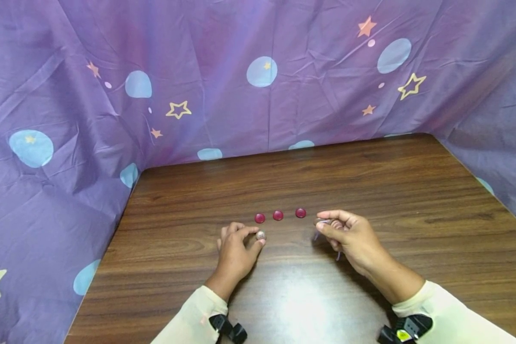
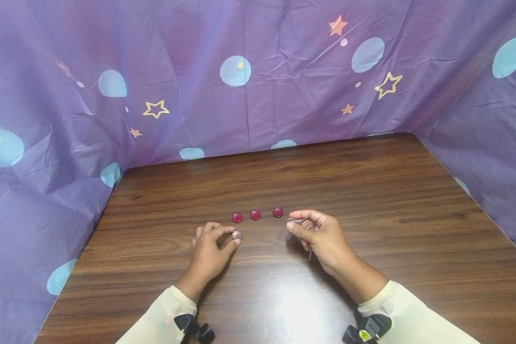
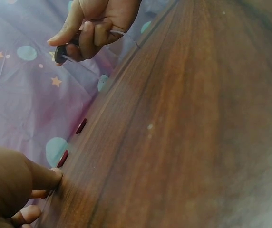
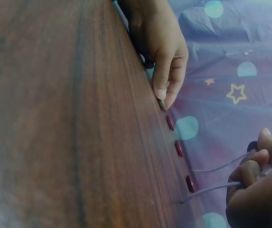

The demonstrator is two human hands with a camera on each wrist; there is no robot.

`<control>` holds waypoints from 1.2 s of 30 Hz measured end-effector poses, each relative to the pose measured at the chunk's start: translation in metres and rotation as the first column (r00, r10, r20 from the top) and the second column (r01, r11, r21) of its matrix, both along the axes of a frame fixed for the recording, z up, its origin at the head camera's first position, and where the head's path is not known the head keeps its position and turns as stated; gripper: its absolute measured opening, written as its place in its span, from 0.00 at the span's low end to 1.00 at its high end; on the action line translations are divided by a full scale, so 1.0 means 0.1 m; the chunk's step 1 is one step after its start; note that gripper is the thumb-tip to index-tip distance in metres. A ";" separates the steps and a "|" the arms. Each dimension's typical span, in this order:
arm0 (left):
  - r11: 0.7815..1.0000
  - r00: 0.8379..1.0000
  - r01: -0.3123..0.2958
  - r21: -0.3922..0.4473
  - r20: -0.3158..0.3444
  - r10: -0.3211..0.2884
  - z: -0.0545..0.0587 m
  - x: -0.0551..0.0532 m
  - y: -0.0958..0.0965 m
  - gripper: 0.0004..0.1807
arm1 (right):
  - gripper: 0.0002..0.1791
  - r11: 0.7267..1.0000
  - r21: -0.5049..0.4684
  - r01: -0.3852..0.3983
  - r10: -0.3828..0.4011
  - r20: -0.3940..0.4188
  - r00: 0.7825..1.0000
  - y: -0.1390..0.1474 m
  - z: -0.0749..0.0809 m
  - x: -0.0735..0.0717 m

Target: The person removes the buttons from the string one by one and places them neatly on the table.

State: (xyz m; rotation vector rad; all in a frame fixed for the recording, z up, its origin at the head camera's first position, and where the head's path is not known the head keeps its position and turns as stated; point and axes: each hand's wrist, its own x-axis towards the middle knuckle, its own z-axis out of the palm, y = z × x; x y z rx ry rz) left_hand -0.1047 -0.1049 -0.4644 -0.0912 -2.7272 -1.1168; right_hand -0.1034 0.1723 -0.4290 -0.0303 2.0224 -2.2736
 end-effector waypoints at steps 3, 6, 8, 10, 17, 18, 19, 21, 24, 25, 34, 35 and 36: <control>1.000 1.000 0.001 0.000 0.001 -0.001 0.00 0.00 0.00 0.16 | 0.12 1.000 0.002 -0.004 0.004 -0.004 1.000 0.00 0.00 0.00; 1.000 1.000 0.001 -0.001 0.001 -0.001 -0.01 -0.01 0.00 0.16 | 0.11 1.000 0.001 -0.004 0.004 -0.006 1.000 0.00 0.00 0.00; 1.000 1.000 0.000 0.000 0.001 0.000 -0.01 0.00 0.00 0.17 | 0.12 1.000 0.002 -0.004 0.004 -0.006 1.000 0.00 0.00 0.00; 1.000 1.000 -0.001 0.003 -0.001 0.001 -0.01 0.00 0.00 0.17 | 0.12 1.000 0.001 -0.002 0.002 -0.006 1.000 0.00 0.00 0.00; 0.998 1.000 -0.014 0.056 -0.020 0.015 -0.01 0.01 0.00 0.17 | 0.13 1.000 -0.003 0.004 -0.004 -0.011 1.000 0.01 -0.01 0.00; 0.998 0.999 -0.017 0.061 -0.027 0.018 -0.01 0.01 0.00 0.17 | 0.13 1.000 -0.001 0.005 -0.005 -0.013 1.000 0.01 0.00 0.00; 0.997 0.999 -0.018 0.070 -0.031 0.020 0.00 0.01 0.00 0.17 | 0.13 1.000 0.002 0.005 -0.004 -0.014 1.000 0.01 0.00 0.00; 0.996 0.999 -0.024 0.083 -0.033 0.027 0.00 0.01 0.01 0.18 | 0.13 1.000 0.011 0.001 -0.001 -0.017 1.000 0.01 0.00 0.00; 0.994 0.999 -0.036 0.101 -0.029 0.039 0.00 0.01 0.01 0.18 | 0.13 1.000 0.025 -0.010 0.011 -0.025 1.000 0.01 0.01 0.00; 0.993 0.999 -0.040 0.111 -0.025 0.043 0.01 0.01 0.02 0.18 | 0.13 0.999 0.030 -0.014 0.015 -0.027 1.000 0.01 0.01 0.01; 0.986 0.992 0.001 0.167 -0.126 0.021 0.03 0.02 0.03 0.18 | 0.15 0.998 0.015 -0.060 0.060 -0.038 0.997 -0.01 0.01 0.02; 0.986 0.989 0.011 0.167 -0.145 0.014 0.04 0.03 0.04 0.18 | 0.15 0.998 0.006 -0.068 0.069 -0.043 0.997 -0.01 0.01 0.02; 0.985 0.987 0.023 0.168 -0.163 0.005 0.05 0.03 0.04 0.19 | 0.15 0.997 -0.004 -0.076 0.075 -0.049 0.996 -0.02 0.00 0.02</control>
